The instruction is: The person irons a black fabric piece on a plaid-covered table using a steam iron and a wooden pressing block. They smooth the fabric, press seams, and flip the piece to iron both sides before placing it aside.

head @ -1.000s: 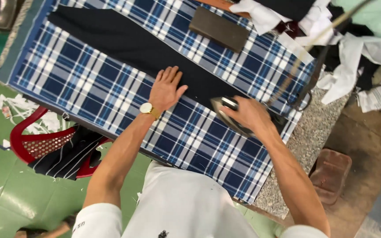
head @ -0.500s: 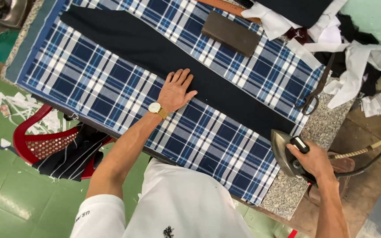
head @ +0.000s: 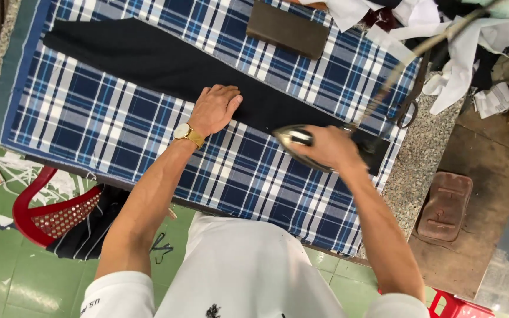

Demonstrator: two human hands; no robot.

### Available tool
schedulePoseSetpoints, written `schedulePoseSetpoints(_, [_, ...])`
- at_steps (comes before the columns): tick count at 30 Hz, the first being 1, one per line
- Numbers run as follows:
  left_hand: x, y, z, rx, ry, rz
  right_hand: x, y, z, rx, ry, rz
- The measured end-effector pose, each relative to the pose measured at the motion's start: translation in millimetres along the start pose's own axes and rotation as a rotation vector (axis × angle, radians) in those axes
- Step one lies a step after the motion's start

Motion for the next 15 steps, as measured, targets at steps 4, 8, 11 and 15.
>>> schedulePoseSetpoints(4, [10,-8,-4,0.025,0.046,-0.097,-23,-36,-50,0.097,0.007,-0.005])
schedulePoseSetpoints(8, [26,-10,-1,-0.057,0.053,-0.011,-41,-55,-78,0.221,0.006,-0.036])
schedulePoseSetpoints(11, [22,-13,3,-0.089,0.044,-0.022,-54,-67,-52,0.241,-0.018,-0.002])
schedulePoseSetpoints(15, [24,-11,5,-0.012,0.063,-0.110,-42,-52,-21,0.241,0.002,0.004])
Point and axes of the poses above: each hand's wrist, its own y-axis away from the middle knuckle, its own x-axis out of the back of the hand, z = x × y, the point moved 10 cm from there along -y, towards the middle knuckle, and after that the axes turned 14 degrees about -y, right-handed, at the moved point
